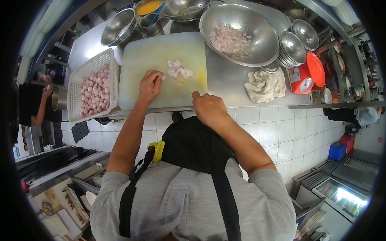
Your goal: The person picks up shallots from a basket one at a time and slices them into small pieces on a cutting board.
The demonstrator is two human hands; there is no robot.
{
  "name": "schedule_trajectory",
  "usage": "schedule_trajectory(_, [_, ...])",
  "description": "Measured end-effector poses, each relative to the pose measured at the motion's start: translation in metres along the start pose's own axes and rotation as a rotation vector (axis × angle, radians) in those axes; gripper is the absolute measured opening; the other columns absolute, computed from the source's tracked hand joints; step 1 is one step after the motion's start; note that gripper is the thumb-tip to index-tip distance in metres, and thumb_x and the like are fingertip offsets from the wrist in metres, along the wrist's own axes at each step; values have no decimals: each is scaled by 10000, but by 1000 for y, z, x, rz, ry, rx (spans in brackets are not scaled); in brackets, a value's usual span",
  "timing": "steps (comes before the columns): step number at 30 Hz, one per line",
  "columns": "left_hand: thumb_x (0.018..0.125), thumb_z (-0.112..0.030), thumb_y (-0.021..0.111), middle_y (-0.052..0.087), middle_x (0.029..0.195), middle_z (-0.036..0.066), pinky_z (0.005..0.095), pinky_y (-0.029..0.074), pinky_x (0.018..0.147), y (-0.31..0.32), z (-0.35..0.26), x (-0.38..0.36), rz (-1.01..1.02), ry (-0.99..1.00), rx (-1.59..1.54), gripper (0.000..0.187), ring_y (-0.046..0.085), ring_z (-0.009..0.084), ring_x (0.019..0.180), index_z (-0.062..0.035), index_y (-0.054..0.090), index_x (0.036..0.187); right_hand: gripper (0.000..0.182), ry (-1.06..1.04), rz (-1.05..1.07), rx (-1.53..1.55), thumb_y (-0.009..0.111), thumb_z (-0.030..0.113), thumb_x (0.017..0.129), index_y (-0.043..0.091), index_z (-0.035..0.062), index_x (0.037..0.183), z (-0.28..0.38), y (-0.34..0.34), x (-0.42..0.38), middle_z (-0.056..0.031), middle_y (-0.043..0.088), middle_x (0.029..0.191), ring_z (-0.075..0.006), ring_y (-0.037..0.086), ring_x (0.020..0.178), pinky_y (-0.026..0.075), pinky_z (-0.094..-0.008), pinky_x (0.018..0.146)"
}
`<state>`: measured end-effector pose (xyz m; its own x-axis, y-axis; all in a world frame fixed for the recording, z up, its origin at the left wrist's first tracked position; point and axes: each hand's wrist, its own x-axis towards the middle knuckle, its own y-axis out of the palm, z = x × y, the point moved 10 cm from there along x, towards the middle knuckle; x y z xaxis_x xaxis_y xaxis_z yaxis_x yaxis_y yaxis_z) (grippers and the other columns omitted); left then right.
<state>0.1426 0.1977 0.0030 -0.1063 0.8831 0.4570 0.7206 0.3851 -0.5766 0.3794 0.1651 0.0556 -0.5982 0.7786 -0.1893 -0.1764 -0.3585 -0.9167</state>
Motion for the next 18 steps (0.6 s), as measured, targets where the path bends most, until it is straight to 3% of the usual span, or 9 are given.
schedule_trajectory(2, [909, -20, 668, 713, 995, 115, 374, 570, 747, 1, 3, -1, 13, -69, -19, 116, 697, 304, 874, -70, 727, 996, 188, -4, 3, -6, 602, 180, 1005, 580, -1, 1051, 3, -6, -7, -233, 717, 812, -402, 741, 797, 578, -520, 724])
schedule_trajectory(8, [896, -22, 675, 713, 963, 115, 410, 558, 789, 1, -1, -1, -14, 9, 9, 105, 686, 336, 867, -69, 721, 978, 172, 1, -40, -22, 601, 169, 1009, 584, 1, 1044, -3, -7, -10, -223, 715, 793, -401, 737, 768, 581, -509, 702])
schedule_trajectory(15, [882, -13, 690, 704, 971, 114, 405, 558, 757, 0, -3, -2, -42, 26, 15, 100, 686, 333, 856, -69, 709, 962, 175, 15, -101, -8, 600, 182, 1018, 590, 10, 1045, 0, -9, -2, -218, 715, 806, -392, 738, 761, 581, -510, 690])
schedule_trajectory(18, [881, -9, 692, 699, 984, 111, 397, 557, 729, -2, -3, -4, -46, 9, 20, 106, 690, 320, 850, -69, 709, 967, 161, 4, -32, -39, 609, 159, 995, 590, 7, 1047, 1, -6, -5, -221, 713, 816, -386, 743, 768, 582, -509, 684])
